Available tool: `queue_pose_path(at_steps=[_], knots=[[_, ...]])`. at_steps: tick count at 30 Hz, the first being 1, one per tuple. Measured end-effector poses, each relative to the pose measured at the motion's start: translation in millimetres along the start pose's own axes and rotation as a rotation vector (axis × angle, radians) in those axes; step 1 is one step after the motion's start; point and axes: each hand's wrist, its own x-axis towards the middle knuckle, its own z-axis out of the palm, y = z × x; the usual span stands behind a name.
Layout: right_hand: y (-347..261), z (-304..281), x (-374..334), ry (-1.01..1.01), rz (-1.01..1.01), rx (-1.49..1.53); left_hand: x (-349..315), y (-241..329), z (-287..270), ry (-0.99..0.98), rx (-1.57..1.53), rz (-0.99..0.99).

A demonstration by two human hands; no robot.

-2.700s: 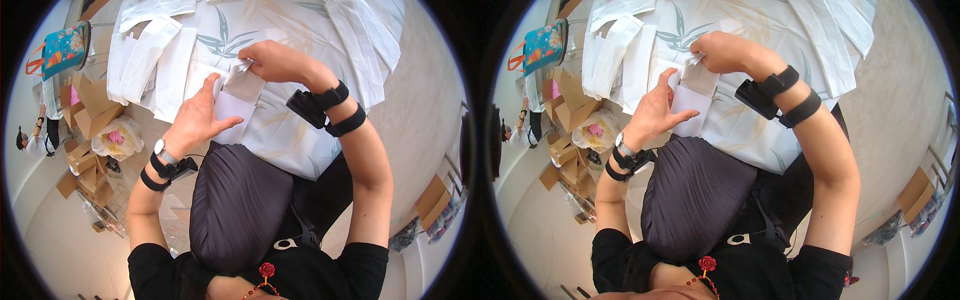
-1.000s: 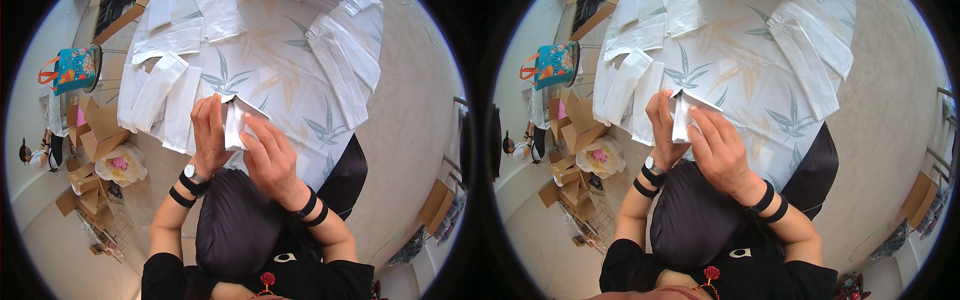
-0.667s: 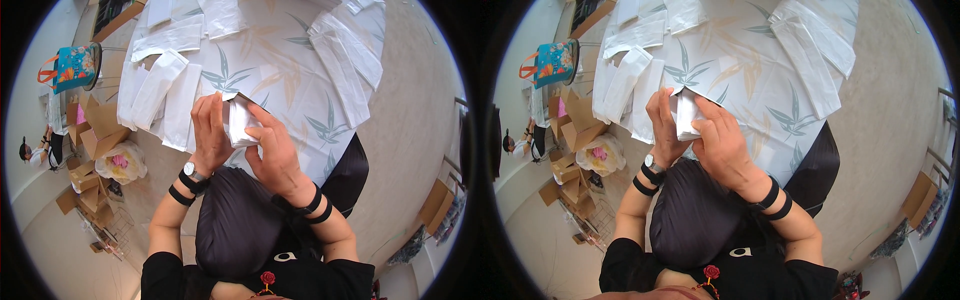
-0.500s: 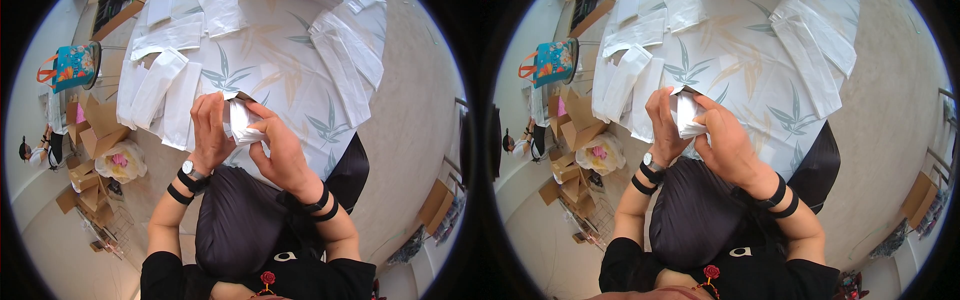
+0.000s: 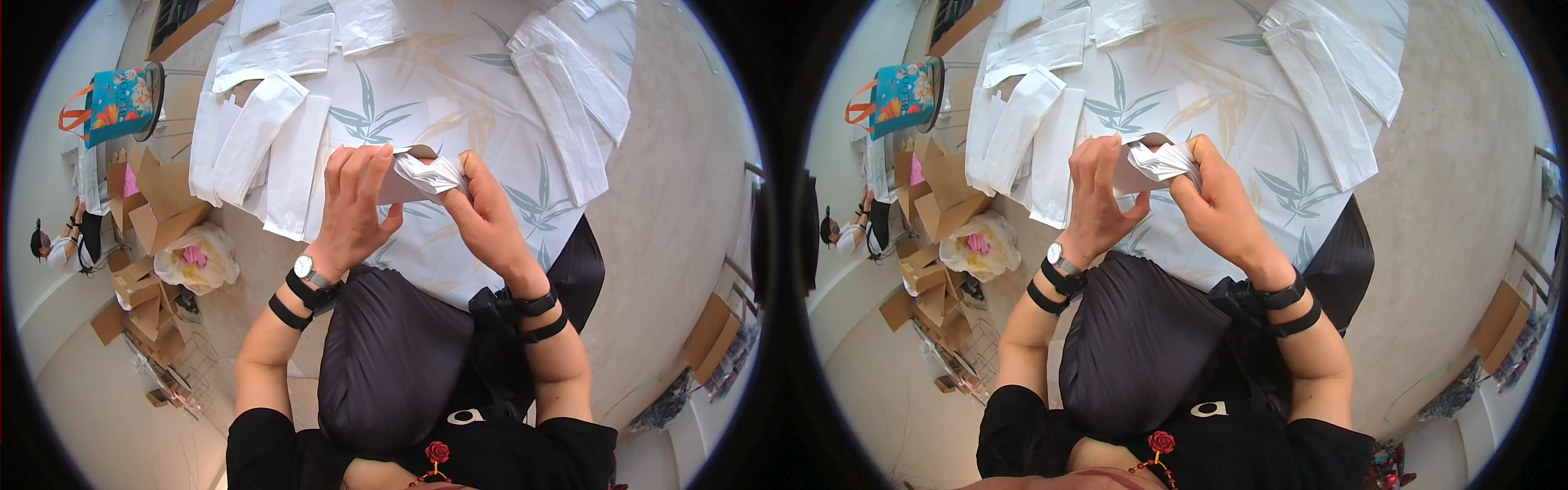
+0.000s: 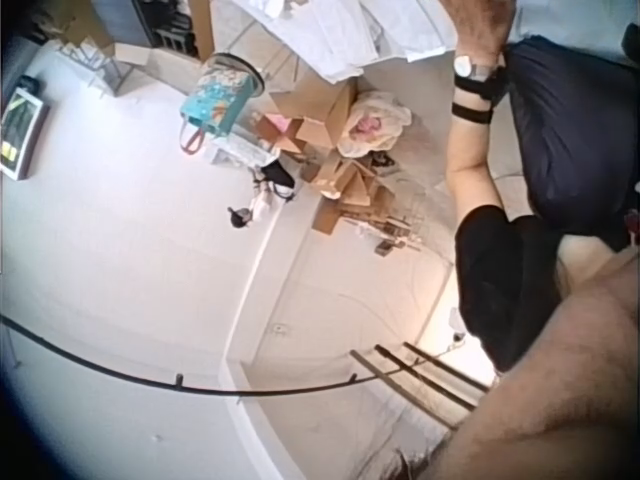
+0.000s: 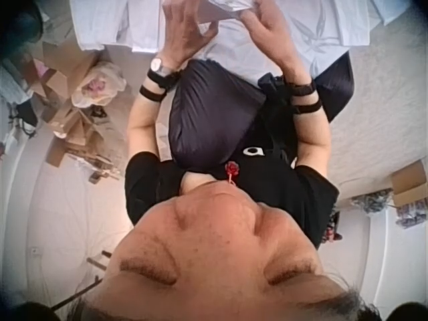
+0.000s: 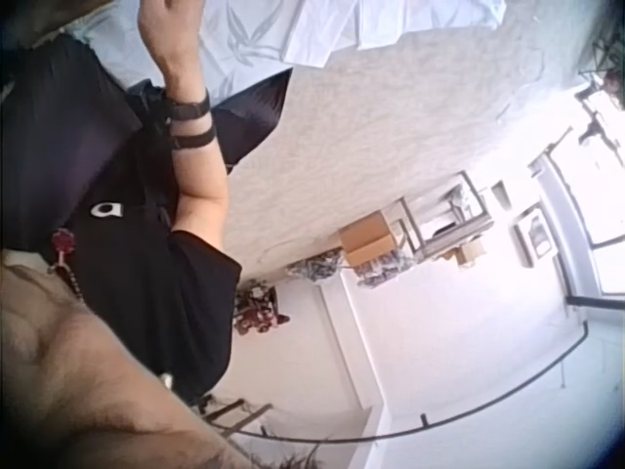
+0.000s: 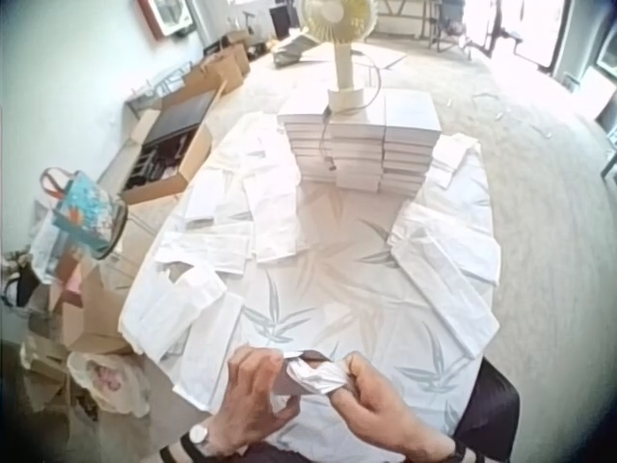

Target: Fold and organize thin white plastic or foam sheets on a table.

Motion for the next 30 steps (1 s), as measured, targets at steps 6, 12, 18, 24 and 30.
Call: queue_pose_path(at_steps=[6,12,18,24,30], knots=[[2.9,1.4,-1.3,0.018,0.038,-0.19,4.7,0.9,-3.1,-0.083,-0.042,-0.003],[36.0,-10.9,16.4,0.005,0.416,0.478,2.2,9.2,-9.0,-0.318,-0.163,-0.183],[44.9,-26.6,21.2,0.021,0.313,-0.193,-0.3,17.0,-6.5,-0.445,-0.125,-0.281],[23.7,-19.6,18.1,0.114,0.119,-0.552,-6.5,14.3,-3.2,-0.415,-0.142,-0.29],[39.1,-23.2,18.9,0.191,0.03,-0.616,-22.5,9.6,4.8,-0.381,-0.114,-0.282]])
